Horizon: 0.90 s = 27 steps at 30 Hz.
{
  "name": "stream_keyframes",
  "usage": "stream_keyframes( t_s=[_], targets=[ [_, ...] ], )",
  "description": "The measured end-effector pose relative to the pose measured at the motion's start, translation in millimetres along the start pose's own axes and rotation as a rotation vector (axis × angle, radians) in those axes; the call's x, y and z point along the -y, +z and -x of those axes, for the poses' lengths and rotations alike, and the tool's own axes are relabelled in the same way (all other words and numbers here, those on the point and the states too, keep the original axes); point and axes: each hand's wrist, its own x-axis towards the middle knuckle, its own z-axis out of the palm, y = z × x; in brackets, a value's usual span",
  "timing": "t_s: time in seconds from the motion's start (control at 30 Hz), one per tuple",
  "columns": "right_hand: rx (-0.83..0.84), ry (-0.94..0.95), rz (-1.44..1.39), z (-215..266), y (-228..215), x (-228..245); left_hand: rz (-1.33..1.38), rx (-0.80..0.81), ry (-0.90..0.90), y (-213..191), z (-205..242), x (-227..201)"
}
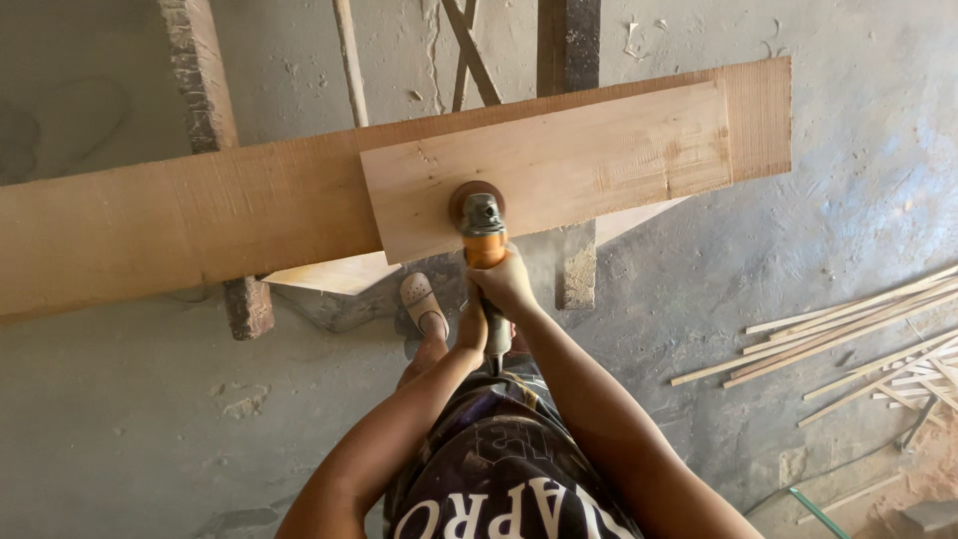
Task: The person uses an angle grinder with a sanding disc to smooth the surface of several wooden planks placed on a makeshift wooden stand. The person moves the tool back and forth across each plank, flips some planks to sand the other side, and handles thin wooden strips as well.
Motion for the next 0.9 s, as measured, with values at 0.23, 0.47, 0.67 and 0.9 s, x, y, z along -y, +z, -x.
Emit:
stream_keyframes(
  t_s=[0.23,0.47,0.67,0.9],
  targets=[
    [0.233,-0.048,0.302,-2,61,64,0.182,-0.303,0.185,-59,-10,-15],
    [0.187,0.056,0.028,-32,29,55,0.010,-0.188,0.096,-14,-11,-65],
    [0.111,0.053,0.034,-47,11,53,-0.030,-0.030,0.095,4,-7,-77],
    [0.289,-0.029,0.381,-22,62,81,0.212,-0.378,0.160,-23,5,-50]
  ],
)
